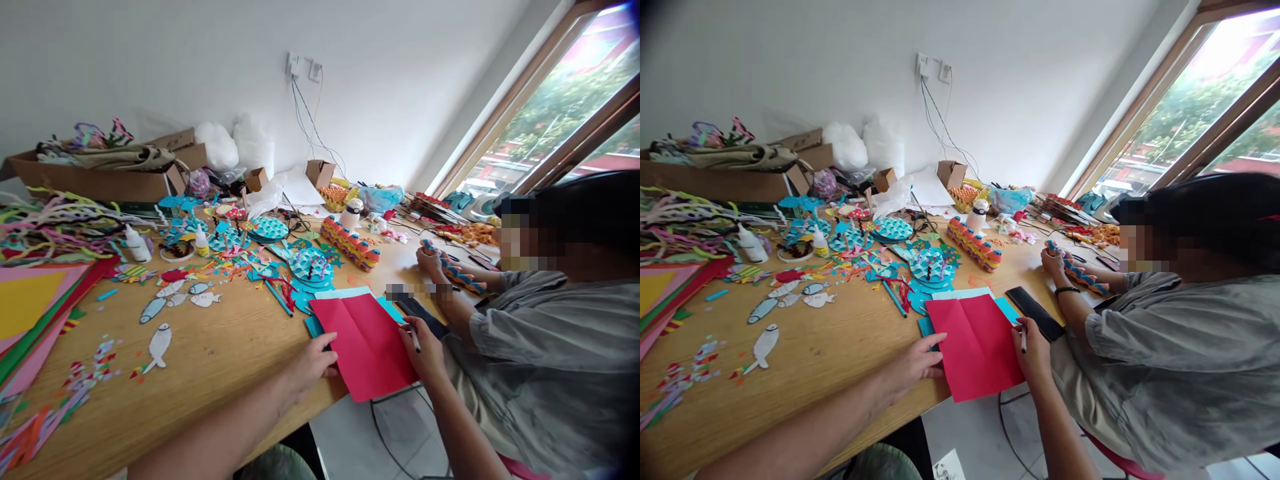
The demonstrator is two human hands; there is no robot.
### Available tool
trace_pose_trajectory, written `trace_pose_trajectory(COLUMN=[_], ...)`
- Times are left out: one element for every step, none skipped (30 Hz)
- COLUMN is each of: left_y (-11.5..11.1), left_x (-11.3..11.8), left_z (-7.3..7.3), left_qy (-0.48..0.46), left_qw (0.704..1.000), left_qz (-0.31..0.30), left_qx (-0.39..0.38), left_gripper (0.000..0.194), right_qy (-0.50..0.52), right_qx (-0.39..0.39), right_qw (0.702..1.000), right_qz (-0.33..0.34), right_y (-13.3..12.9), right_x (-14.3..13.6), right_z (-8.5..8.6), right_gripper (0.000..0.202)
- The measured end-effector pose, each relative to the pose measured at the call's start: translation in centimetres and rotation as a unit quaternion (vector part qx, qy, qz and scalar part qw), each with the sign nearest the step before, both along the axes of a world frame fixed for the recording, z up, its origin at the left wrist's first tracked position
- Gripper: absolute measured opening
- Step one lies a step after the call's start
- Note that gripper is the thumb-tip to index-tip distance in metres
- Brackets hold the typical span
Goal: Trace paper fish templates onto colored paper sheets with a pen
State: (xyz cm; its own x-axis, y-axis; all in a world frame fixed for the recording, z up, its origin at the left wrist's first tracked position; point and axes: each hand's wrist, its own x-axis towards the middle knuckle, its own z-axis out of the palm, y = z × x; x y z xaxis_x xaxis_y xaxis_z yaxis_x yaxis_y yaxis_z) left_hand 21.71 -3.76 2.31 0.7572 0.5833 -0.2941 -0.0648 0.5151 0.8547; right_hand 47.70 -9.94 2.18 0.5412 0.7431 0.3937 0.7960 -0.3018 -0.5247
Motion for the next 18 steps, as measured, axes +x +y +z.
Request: trace_pose_trajectory(left_y=[0.0, 0.0, 0.0, 0.0, -0.1, -0.2, -0.2, -0.3, -0.5, -0.6, -0.7, -0.9, -1.1, -1.2, -1.4, -1.5, -1.6, -1.7], left_x=[0.0, -0.1, -0.2, -0.4, -0.7, -1.2, -1.7, -2.3, -3.1, -3.9, -4.8, -5.7, -6.6, -7.4, -8.3, -9.1, -9.9, -10.7], left_z=[0.0, -0.1, -0.1, 0.0, 0.2, 0.5, 1.0, 1.5, 2.2, 2.9, 3.5, 4.2, 4.7, 5.1, 5.4, 5.7, 5.8, 6.0], left_qy=[0.006, 0.012, 0.017, 0.021, 0.025, 0.033, 0.041, 0.048, 0.054, 0.056, 0.052, 0.043, 0.037, 0.034, 0.035, 0.040, 0.048, 0.056], left_qw=[1.000, 1.000, 1.000, 1.000, 1.000, 0.999, 0.999, 0.998, 0.997, 0.996, 0.995, 0.994, 0.993, 0.990, 0.988, 0.986, 0.983, 0.981], left_qz=[0.002, 0.002, 0.002, 0.002, 0.004, 0.007, 0.010, 0.008, 0.002, -0.003, -0.012, -0.023, -0.032, -0.031, -0.024, -0.012, 0.003, 0.018], left_qx=[0.000, 0.003, 0.006, 0.010, 0.015, 0.021, 0.030, 0.041, 0.055, 0.072, 0.084, 0.097, 0.111, 0.132, 0.149, 0.163, 0.177, 0.186], left_gripper=[0.065, 0.064, 0.064, 0.063, 0.062, 0.061, 0.058, 0.055, 0.051, 0.047, 0.042, 0.035, 0.028, 0.021, 0.016, 0.013, 0.012, 0.012], right_qy=[-0.005, -0.011, -0.017, -0.023, -0.028, -0.032, -0.038, -0.046, -0.057, -0.074, -0.091, -0.100, -0.103, -0.106, -0.104, -0.103, -0.098, -0.098], right_qx=[-0.006, -0.010, -0.015, -0.019, -0.027, -0.038, -0.051, -0.063, -0.070, -0.069, -0.050, -0.021, 0.006, 0.026, 0.037, 0.046, 0.057, 0.083], right_qw=[1.000, 1.000, 1.000, 1.000, 0.999, 0.999, 0.998, 0.996, 0.994, 0.992, 0.992, 0.993, 0.994, 0.994, 0.994, 0.992, 0.990, 0.985], right_qz=[-0.002, -0.003, -0.004, -0.005, -0.006, -0.014, -0.026, -0.041, -0.063, -0.072, -0.069, -0.060, -0.040, -0.018, 0.013, 0.048, 0.087, 0.118], right_y=[0.3, 0.6, 0.9, 1.1, 1.3, 1.4, 1.5, 1.5, 1.5, 1.4, 1.3, 1.1, 1.0, 0.9, 0.9, 0.9, 1.1, 1.5], right_x=[0.3, 0.6, 0.9, 1.3, 1.6, 1.8, 2.0, 2.1, 2.0, 1.6, 1.0, 0.0, -1.2, -2.7, -4.5, -6.5, -8.5, -10.6], right_z=[-0.1, -0.3, -0.5, -0.6, -0.7, -0.8, -0.8, -0.7, -0.4, 0.1, 0.7, 1.4, 2.3, 3.2, 4.0, 4.8, 5.4, 5.8], right_gripper=[0.030, 0.030, 0.030, 0.029, 0.029, 0.029, 0.029, 0.029, 0.030, 0.032, 0.035, 0.037, 0.038, 0.038, 0.037, 0.036, 0.033, 0.030])
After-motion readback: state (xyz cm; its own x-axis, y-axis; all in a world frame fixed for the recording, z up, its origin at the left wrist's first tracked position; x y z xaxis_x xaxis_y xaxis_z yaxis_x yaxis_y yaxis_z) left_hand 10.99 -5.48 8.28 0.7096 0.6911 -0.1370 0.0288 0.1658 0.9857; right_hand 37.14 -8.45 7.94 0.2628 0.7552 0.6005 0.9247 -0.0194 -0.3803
